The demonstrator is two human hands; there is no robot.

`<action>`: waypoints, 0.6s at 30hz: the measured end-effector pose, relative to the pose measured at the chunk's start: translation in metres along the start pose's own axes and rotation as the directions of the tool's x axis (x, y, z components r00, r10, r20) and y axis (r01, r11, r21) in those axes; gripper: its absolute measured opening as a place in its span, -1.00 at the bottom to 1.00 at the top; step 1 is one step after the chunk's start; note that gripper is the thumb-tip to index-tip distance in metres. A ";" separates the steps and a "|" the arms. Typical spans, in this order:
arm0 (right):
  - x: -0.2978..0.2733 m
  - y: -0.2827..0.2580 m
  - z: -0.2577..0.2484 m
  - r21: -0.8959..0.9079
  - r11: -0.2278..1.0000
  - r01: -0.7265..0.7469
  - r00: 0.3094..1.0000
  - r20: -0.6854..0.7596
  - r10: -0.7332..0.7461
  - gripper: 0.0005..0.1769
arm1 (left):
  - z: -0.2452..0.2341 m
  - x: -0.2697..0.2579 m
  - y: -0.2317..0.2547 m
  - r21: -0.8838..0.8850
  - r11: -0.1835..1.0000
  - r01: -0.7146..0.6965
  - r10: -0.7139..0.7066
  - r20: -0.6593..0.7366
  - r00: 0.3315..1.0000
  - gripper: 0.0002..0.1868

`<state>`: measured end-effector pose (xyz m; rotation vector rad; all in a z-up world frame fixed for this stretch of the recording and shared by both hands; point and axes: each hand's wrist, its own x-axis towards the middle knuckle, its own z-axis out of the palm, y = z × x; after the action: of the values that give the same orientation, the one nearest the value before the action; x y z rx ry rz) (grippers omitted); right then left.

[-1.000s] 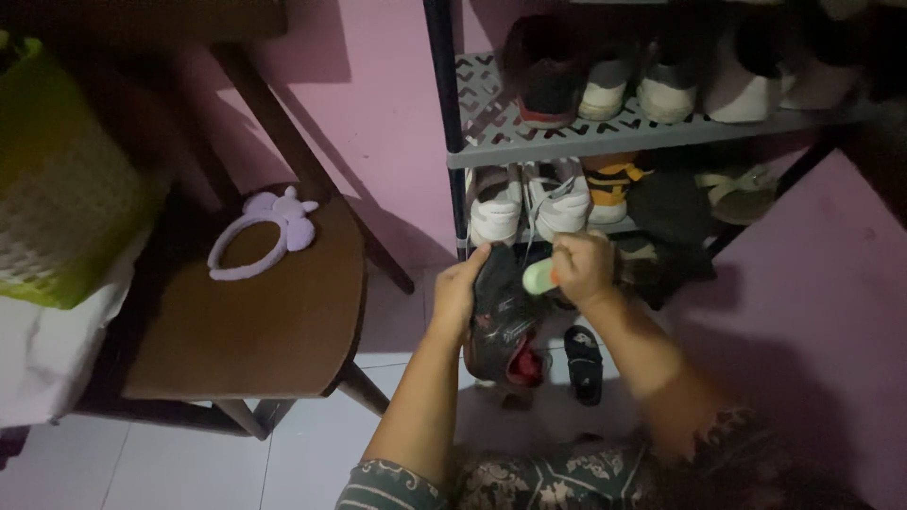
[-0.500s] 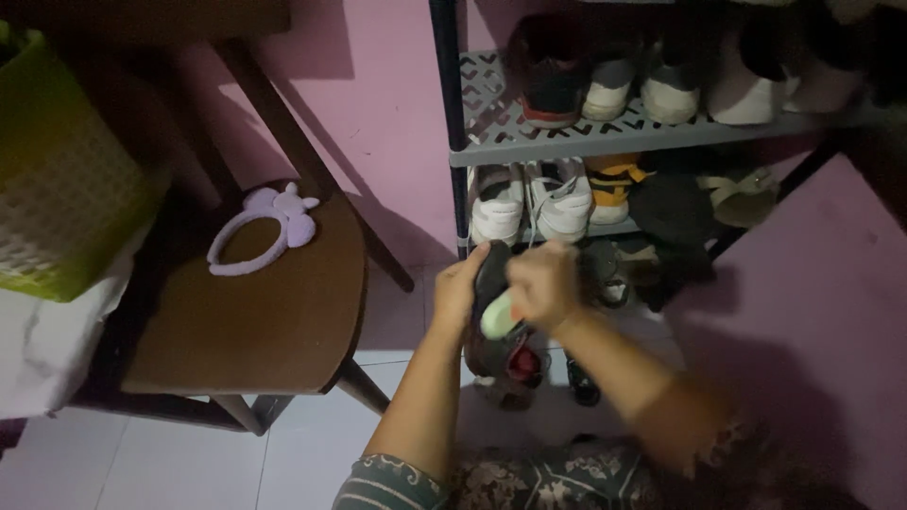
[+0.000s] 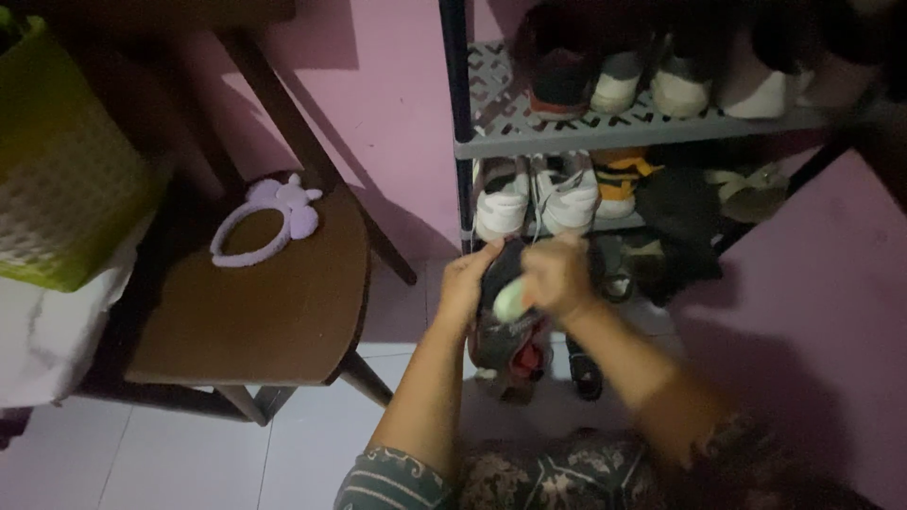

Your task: The person cleans shoes by brushing each shoe with a handheld brush one by one, turning them over to brush different sides, and places the brush onto a shelf on the shoe rack.

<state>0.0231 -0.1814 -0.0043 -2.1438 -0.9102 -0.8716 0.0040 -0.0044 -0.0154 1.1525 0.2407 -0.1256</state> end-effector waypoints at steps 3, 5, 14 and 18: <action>-0.004 0.022 -0.015 0.167 0.928 -0.334 0.936 -0.055 0.347 -0.78 | 0.001 -0.003 0.003 0.004 0.996 0.094 -0.093 -0.054 0.994 -0.52; -0.001 0.017 -0.014 0.050 0.979 -0.200 0.973 -0.110 0.204 -0.84 | 0.003 -0.002 0.010 -0.069 0.992 0.109 -0.114 -0.062 0.992 -0.52; -0.010 0.020 -0.008 0.117 0.955 -0.272 0.960 -0.043 0.278 -0.85 | 0.002 0.001 -0.005 -0.058 0.991 0.122 -0.125 -0.052 0.991 -0.46; -0.002 0.009 -0.013 0.032 0.974 -0.226 0.967 -0.114 0.229 -0.82 | 0.000 0.007 -0.004 -0.193 0.964 0.183 -0.200 -0.073 0.977 -0.44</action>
<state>0.0247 -0.1966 -0.0010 -2.1069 -0.5971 -0.8578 0.0094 -0.0056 -0.0205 0.9486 0.4378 -0.2164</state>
